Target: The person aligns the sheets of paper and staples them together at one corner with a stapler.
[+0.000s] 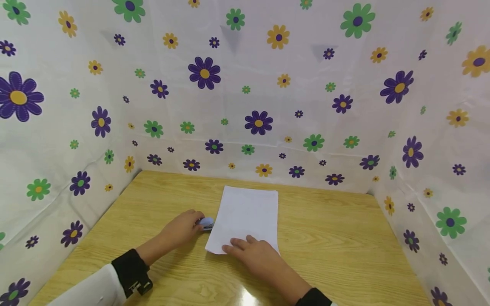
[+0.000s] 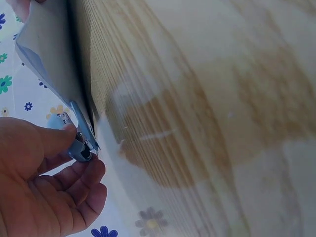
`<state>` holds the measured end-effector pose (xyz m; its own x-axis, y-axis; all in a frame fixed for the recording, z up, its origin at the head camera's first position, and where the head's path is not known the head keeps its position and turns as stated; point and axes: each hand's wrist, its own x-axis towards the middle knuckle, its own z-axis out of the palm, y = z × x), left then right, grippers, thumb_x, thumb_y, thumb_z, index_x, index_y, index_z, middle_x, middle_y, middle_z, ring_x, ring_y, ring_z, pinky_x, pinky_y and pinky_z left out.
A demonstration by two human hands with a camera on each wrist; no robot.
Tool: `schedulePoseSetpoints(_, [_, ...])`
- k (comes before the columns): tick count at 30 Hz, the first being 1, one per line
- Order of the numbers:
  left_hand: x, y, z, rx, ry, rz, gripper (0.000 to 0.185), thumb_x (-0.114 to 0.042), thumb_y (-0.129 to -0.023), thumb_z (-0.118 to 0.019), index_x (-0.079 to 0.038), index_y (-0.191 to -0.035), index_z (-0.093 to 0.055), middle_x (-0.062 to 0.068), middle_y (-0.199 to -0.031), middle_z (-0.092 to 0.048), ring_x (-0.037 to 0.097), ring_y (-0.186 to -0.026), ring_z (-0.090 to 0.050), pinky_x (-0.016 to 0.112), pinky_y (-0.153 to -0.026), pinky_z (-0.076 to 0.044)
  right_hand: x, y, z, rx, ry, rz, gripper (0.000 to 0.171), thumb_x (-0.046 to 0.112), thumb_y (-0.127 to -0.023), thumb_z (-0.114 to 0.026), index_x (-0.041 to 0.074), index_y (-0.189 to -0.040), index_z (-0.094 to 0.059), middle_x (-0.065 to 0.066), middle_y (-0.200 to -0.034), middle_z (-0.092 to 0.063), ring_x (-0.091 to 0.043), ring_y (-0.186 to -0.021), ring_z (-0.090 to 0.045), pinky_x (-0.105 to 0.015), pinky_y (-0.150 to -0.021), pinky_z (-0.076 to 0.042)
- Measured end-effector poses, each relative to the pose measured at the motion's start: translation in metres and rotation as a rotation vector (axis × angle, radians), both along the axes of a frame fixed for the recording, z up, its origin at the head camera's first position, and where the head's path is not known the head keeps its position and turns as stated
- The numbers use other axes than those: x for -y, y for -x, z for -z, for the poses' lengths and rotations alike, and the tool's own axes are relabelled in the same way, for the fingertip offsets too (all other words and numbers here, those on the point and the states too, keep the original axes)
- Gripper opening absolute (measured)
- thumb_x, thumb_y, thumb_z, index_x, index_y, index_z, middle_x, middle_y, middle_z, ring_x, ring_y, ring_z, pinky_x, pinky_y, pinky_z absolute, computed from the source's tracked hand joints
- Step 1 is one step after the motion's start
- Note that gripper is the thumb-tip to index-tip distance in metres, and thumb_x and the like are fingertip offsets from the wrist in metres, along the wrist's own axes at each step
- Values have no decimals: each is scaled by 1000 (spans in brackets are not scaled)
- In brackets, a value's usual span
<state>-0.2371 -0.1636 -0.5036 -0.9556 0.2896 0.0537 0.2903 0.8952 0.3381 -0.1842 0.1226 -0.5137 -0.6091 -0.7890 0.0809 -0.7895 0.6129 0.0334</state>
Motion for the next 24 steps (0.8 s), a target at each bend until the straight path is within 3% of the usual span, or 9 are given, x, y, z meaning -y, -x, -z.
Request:
schedulePoseSetpoints(12, [-3,5,9,-35,-5,82,23,-14,-98,-70,-10,-120,-68,4,-102,-61,17,-92,-61,38,-84,-56,0,0,-1,-12,-2,-20,53,14,-106,-51,36,-154,-45,5,-151,-55,-36,-122,-65,-45,-89,-59])
schedulePoseSetpoints(24, [-6,-16,3,39,27,121,22,-16,-95,-74,-7,-115,-69,5,-102,-64,18,-92,-63,39,-83,-56,2,1,-1,-34,11,26,55,11,-105,-52,34,-155,-44,2,-149,-57,-36,-120,-66,-45,-82,-61])
